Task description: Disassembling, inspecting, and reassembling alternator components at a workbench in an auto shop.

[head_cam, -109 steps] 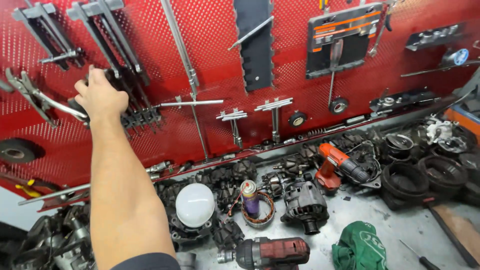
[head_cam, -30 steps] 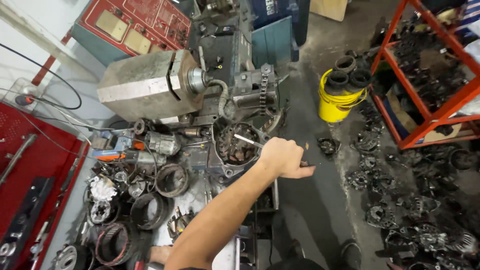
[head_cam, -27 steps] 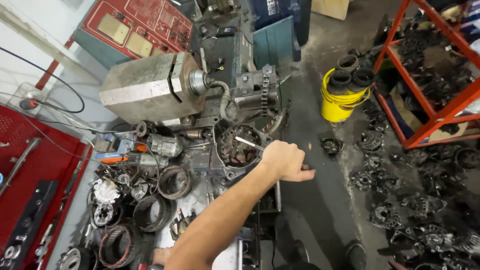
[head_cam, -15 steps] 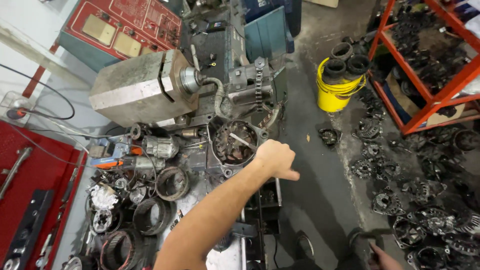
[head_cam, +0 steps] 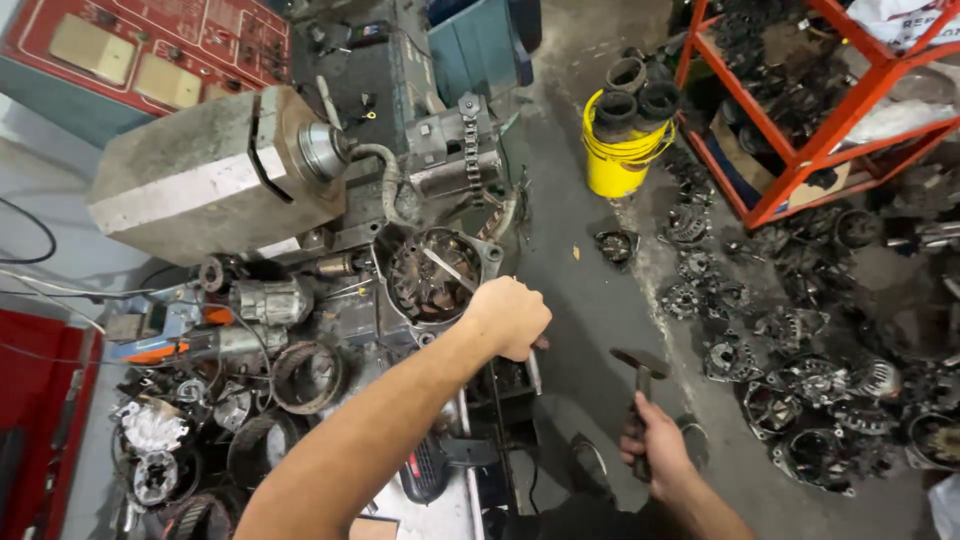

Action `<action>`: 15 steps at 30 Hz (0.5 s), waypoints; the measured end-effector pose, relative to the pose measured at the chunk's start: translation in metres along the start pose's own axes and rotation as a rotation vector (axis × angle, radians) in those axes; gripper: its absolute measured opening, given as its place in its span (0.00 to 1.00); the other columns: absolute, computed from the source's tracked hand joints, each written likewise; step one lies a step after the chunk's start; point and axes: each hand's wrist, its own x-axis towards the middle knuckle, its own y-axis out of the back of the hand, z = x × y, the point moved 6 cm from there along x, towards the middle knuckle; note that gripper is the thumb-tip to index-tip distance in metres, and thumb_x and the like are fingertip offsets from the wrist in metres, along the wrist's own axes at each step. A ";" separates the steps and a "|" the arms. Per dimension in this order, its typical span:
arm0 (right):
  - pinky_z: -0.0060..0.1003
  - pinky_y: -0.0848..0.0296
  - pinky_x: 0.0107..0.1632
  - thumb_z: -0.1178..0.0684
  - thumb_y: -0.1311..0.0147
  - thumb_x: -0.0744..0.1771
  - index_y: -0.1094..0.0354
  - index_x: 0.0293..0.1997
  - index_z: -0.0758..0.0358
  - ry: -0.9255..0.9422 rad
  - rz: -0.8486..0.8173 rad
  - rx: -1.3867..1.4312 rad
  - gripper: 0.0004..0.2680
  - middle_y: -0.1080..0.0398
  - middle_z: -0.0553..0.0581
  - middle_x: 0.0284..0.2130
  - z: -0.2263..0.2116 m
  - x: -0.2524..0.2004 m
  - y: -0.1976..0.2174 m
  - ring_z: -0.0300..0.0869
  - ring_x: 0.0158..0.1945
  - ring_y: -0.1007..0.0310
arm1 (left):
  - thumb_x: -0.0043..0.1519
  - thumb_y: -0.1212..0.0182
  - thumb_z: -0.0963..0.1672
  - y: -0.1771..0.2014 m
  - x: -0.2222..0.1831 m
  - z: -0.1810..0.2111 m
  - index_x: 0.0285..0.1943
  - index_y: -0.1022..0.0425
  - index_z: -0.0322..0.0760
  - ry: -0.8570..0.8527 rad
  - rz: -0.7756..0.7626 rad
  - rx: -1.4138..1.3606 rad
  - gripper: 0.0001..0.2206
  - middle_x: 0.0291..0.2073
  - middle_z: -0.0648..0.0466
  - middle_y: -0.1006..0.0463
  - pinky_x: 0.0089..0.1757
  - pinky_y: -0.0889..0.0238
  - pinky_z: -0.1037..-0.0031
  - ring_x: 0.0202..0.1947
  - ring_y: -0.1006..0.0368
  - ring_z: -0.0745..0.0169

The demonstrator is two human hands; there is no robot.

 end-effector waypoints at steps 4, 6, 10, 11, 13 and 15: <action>0.35 0.47 0.21 0.40 0.52 0.69 0.45 0.36 0.53 -0.004 -0.067 -0.057 0.11 0.45 0.49 0.21 -0.010 -0.019 -0.032 0.36 0.16 0.51 | 0.49 0.28 0.50 0.000 0.003 0.001 0.30 0.17 0.39 0.010 0.002 -0.008 0.12 0.31 0.46 0.17 0.38 0.27 0.58 0.36 0.19 0.44; 0.35 0.46 0.21 0.40 0.52 0.68 0.45 0.37 0.53 -0.025 -0.116 -0.105 0.11 0.44 0.50 0.21 -0.012 -0.025 -0.044 0.36 0.16 0.51 | 0.47 0.28 0.48 -0.001 0.006 0.004 0.29 0.17 0.40 0.015 0.031 -0.005 0.09 0.31 0.47 0.17 0.38 0.27 0.58 0.35 0.19 0.44; 0.35 0.46 0.21 0.41 0.51 0.68 0.45 0.37 0.53 -0.043 -0.107 -0.115 0.11 0.44 0.50 0.21 -0.009 -0.024 -0.042 0.36 0.16 0.50 | 0.46 0.29 0.46 -0.004 0.011 0.002 0.29 0.16 0.40 0.014 0.044 -0.004 0.07 0.31 0.47 0.17 0.38 0.27 0.58 0.35 0.19 0.45; 0.35 0.46 0.21 0.41 0.51 0.68 0.45 0.37 0.53 -0.060 -0.096 -0.100 0.10 0.44 0.50 0.21 -0.009 -0.026 -0.041 0.35 0.16 0.50 | 0.46 0.30 0.45 -0.004 0.012 0.002 0.29 0.16 0.40 0.016 0.041 -0.008 0.07 0.31 0.47 0.17 0.38 0.27 0.58 0.36 0.19 0.45; 0.35 0.46 0.21 0.41 0.51 0.69 0.45 0.37 0.52 -0.078 -0.091 -0.091 0.10 0.44 0.49 0.21 -0.008 -0.025 -0.040 0.35 0.17 0.50 | 0.46 0.30 0.45 -0.002 0.010 0.000 0.29 0.16 0.40 0.027 0.040 -0.013 0.07 0.32 0.47 0.17 0.38 0.27 0.59 0.36 0.19 0.45; 0.34 0.46 0.21 0.41 0.51 0.69 0.46 0.37 0.53 -0.092 -0.082 -0.088 0.10 0.44 0.50 0.21 -0.004 -0.019 -0.036 0.35 0.17 0.50 | 0.46 0.30 0.44 0.003 0.008 0.000 0.29 0.17 0.39 0.046 0.024 -0.023 0.06 0.32 0.47 0.17 0.38 0.27 0.60 0.37 0.20 0.45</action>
